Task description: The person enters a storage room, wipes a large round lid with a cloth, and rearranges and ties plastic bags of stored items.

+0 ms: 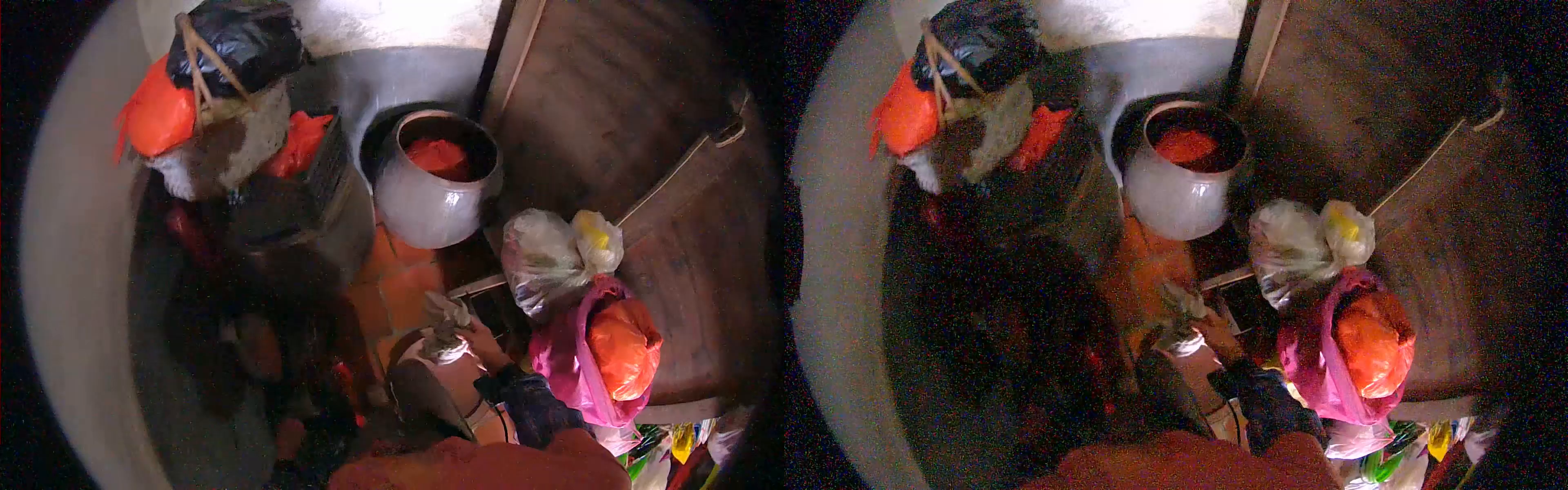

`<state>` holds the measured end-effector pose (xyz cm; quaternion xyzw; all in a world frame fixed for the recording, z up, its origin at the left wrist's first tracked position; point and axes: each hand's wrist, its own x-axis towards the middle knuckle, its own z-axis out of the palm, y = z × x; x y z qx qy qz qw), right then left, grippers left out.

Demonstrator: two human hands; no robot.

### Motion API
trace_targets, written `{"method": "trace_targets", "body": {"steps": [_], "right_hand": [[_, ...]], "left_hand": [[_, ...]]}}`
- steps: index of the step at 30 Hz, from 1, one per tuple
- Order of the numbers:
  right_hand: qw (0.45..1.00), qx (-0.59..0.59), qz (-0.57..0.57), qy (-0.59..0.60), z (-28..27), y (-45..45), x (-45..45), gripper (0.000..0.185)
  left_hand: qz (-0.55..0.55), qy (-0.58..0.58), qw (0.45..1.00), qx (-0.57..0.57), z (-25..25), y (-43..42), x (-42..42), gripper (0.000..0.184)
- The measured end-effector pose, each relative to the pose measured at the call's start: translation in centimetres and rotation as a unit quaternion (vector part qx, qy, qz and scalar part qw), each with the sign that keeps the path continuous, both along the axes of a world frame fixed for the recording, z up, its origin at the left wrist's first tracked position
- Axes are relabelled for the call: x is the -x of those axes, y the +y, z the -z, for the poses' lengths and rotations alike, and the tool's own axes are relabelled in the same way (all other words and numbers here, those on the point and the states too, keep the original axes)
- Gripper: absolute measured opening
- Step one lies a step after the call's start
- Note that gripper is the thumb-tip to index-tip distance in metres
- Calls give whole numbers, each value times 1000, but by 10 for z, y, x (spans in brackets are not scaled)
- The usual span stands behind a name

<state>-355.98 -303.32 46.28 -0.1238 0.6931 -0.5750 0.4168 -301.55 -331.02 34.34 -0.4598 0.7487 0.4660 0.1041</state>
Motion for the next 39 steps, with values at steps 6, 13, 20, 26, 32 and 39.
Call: {"method": "trace_targets", "body": {"steps": [6,13,20,26,32,39], "right_hand": [[989,76,124,37,-60,-36,59,42],[794,-172,-47,581,-107,-109,189,38],[774,-109,26,623,25,-184,367,47],[868,-84,-182,454,-22,-252,388,52],[734,-34,-304,606,15,-292,409,51],[661,57,-367,652,26,-406,458,41]], "left_hand": [[29,147,986,-74,-43,-46,105,35],[-82,60,972,-210,-91,-100,283,31],[177,268,947,-8,-131,-139,559,34],[40,250,944,-212,-111,-144,690,24],[-177,264,938,-142,-101,-165,774,18],[-381,339,855,-99,-100,-210,845,19]]}}
